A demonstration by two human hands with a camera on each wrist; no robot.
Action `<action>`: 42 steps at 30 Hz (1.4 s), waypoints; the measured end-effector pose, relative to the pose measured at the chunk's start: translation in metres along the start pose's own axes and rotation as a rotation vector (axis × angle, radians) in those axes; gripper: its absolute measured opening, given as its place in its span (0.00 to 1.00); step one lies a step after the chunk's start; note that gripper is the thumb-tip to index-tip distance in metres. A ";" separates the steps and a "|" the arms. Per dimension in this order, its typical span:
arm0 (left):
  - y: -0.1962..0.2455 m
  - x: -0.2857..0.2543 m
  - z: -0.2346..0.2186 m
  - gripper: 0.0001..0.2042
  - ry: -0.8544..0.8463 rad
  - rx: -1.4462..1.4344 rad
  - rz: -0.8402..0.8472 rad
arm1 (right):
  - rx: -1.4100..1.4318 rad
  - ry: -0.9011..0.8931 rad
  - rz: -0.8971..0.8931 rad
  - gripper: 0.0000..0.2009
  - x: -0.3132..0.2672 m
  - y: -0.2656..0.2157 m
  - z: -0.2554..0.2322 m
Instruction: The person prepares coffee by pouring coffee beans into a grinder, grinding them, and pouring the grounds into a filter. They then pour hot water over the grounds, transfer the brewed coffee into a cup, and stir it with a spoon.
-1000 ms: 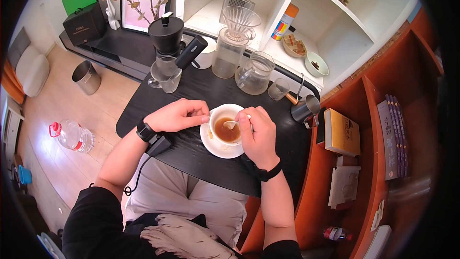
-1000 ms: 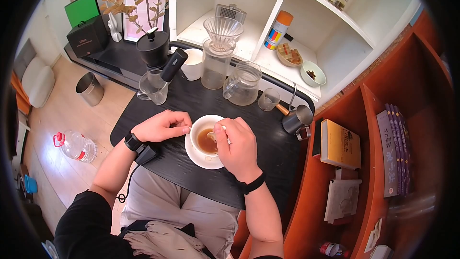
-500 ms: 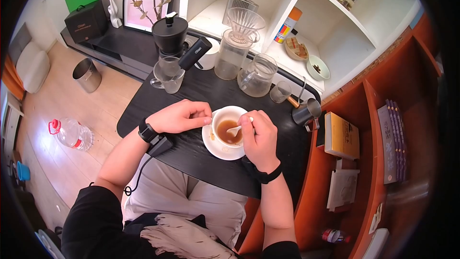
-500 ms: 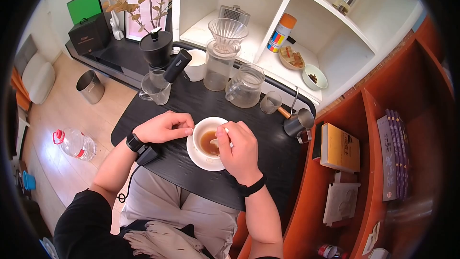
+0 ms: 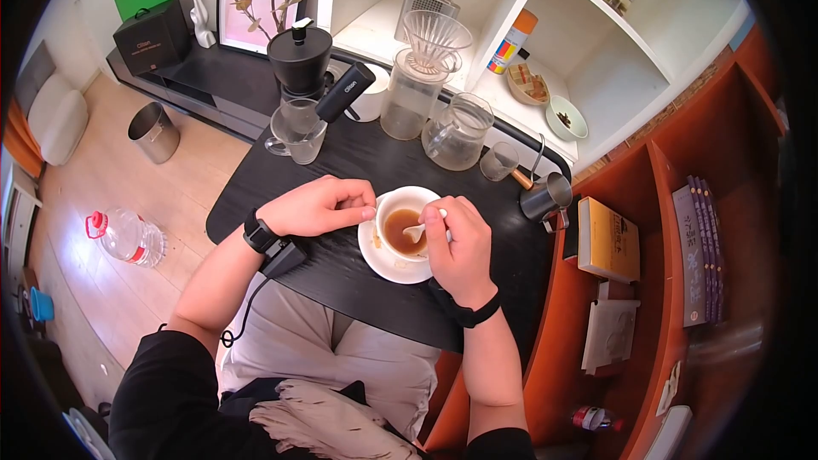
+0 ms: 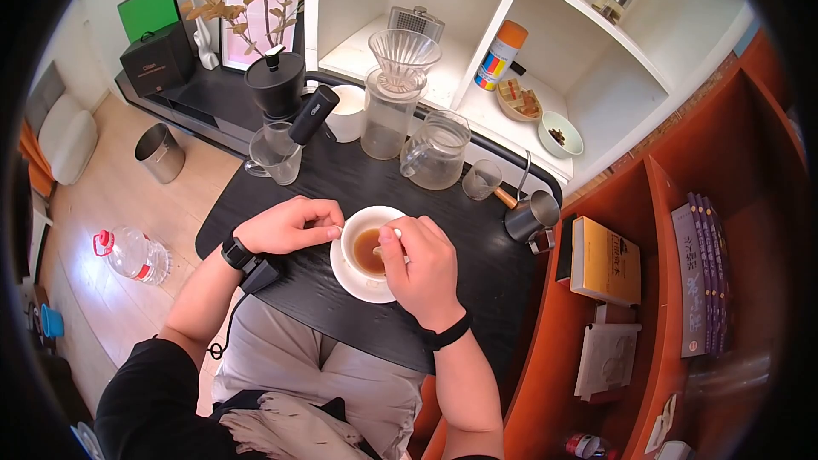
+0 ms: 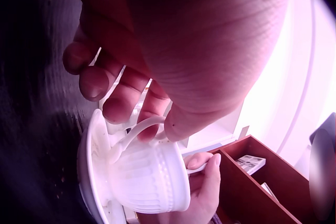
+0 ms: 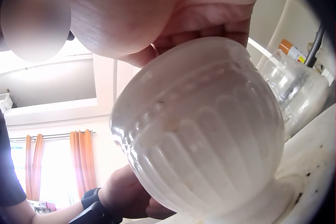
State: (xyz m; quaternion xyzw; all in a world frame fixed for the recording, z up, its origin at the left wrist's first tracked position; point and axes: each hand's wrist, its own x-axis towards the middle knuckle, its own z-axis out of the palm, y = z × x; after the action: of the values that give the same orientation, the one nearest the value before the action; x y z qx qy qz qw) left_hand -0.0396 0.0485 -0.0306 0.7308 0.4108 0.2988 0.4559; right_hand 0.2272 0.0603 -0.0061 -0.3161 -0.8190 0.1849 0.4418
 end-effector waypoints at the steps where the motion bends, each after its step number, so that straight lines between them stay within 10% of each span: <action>1: -0.001 0.000 0.000 0.09 0.005 0.000 0.008 | 0.005 0.006 -0.009 0.09 0.000 0.000 0.001; 17: 0.007 -0.002 0.000 0.11 0.037 0.032 0.050 | -0.098 -0.168 -0.049 0.08 -0.001 -0.010 0.010; 42: 0.010 -0.003 0.000 0.08 0.024 0.044 0.026 | 0.011 0.088 0.057 0.07 -0.003 -0.001 0.009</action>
State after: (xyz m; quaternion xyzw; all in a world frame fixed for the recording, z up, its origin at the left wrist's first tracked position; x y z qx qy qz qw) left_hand -0.0381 0.0439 -0.0219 0.7422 0.4130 0.3046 0.4309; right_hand 0.2206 0.0575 -0.0121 -0.3448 -0.7884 0.1877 0.4735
